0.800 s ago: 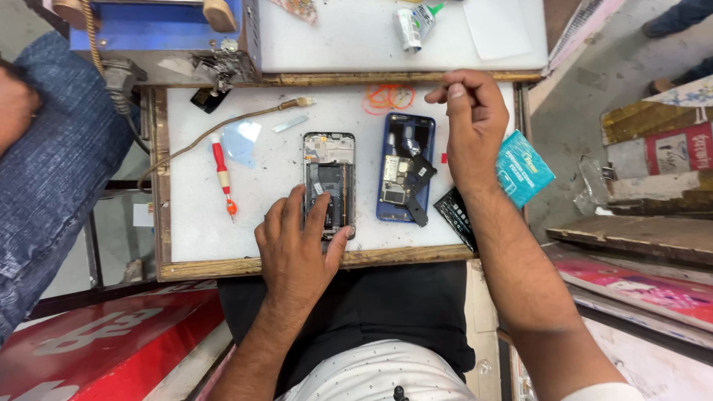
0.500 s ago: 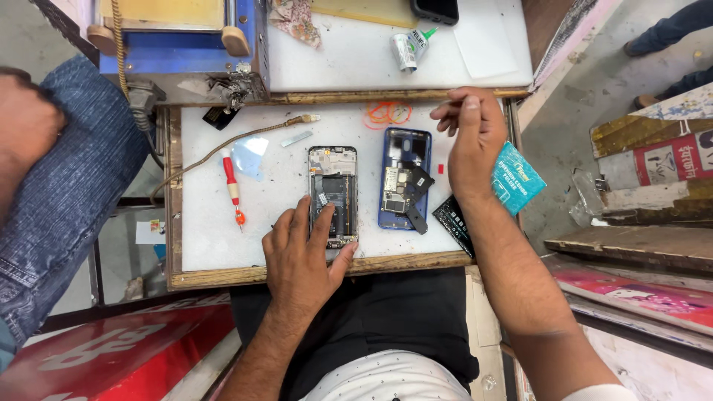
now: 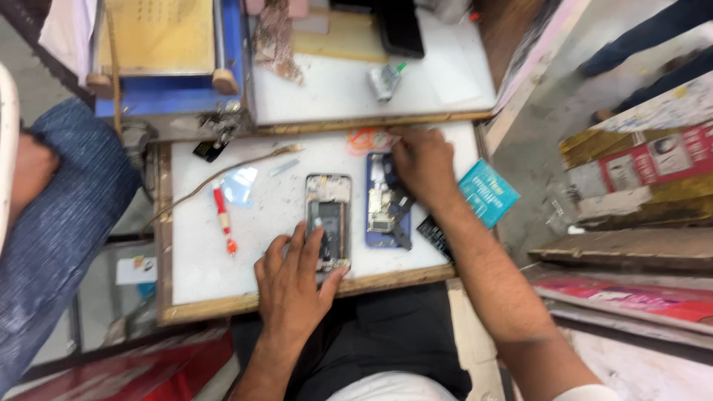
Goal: The person disassembles and reassembles two smartphones on a workbench. They remove back covers, disconnect and reconnect ribbon cables, clean components with a toothbrush, and place back covers onto the devices. Tools such as a screwdriver and toothbrush are used throughout the process.
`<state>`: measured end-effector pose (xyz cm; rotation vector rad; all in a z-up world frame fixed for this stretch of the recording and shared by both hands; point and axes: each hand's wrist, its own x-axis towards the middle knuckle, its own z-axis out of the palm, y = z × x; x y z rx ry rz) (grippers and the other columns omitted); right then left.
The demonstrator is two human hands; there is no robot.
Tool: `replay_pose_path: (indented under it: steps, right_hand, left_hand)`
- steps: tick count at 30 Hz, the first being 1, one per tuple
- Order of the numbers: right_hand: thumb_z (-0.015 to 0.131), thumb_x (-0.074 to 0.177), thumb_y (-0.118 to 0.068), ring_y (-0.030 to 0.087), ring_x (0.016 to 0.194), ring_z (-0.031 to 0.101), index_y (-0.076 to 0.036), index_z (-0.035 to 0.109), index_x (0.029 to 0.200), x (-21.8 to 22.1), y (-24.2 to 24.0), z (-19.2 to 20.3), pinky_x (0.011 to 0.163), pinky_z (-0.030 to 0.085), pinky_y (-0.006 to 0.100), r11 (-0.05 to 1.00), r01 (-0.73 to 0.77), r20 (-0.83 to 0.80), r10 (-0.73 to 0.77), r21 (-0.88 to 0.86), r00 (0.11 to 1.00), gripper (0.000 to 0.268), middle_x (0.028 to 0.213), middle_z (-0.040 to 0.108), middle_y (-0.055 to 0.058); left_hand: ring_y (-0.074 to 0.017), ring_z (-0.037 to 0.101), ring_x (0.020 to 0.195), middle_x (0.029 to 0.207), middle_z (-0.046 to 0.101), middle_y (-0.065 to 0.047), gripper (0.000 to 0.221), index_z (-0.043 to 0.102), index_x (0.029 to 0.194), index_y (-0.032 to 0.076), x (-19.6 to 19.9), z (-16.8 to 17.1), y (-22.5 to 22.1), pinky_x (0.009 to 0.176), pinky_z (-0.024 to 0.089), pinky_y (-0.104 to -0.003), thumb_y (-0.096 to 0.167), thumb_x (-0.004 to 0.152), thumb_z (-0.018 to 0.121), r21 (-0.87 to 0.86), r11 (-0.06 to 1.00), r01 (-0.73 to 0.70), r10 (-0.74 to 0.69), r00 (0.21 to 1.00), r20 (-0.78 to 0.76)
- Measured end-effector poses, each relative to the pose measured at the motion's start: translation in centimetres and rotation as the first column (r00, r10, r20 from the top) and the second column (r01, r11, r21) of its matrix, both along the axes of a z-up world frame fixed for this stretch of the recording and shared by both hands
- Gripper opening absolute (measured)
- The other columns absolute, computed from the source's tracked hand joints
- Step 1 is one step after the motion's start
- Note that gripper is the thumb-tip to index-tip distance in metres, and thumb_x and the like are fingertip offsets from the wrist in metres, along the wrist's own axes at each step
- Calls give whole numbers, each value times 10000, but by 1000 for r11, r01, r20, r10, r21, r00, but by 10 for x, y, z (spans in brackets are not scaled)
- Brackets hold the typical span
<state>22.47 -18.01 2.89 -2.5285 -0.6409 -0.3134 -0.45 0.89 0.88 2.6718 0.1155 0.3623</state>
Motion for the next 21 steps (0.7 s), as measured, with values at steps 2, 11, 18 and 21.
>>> replay_pose_path:
  steps: [2, 11, 18, 21]
  right_hand:
    - [664, 928, -217, 339, 961, 629, -148, 785, 1131, -3, 4, 3, 802, 459, 514, 1000, 17, -13, -17, -16, 1000, 247, 1025, 753, 93]
    - [641, 942, -238, 279, 1011, 608, -184, 785, 1053, -6, -3, 2, 879, 399, 458, 999, 18, -120, -15, 26, 993, 190, 1041, 756, 19]
    - [576, 922, -152, 297, 934, 626, -167, 777, 1097, -16, -9, 8, 870, 428, 478, 997, 13, -133, -2, 77, 991, 267, 930, 757, 68]
    - [559, 944, -146, 303, 935, 639, -144, 762, 1122, -17, -11, 7, 881, 461, 457, 988, 17, -169, 9, 155, 986, 270, 891, 744, 89]
  left_hand:
    - [-364, 491, 1253, 1453, 557, -141, 826, 537, 1412, 115, 4, 2, -1, 948, 394, -551, 513, 740, 806, -7, 1000, 3, -3, 1000, -3]
    - [-341, 492, 1256, 1450, 546, -129, 833, 531, 1395, 122, -1, -2, -3, 960, 400, -527, 593, 747, 763, 45, 999, 23, -23, 1000, -16]
    - [-381, 447, 1305, 1514, 457, -180, 865, 481, 1484, 147, -5, 15, 0, 924, 409, -544, 506, 764, 798, 32, 995, 99, -91, 979, -180]
    - [-390, 420, 1337, 1533, 416, -183, 881, 462, 1509, 160, -5, 26, 8, 970, 414, -551, 442, 756, 823, -19, 990, 141, -140, 942, -305]
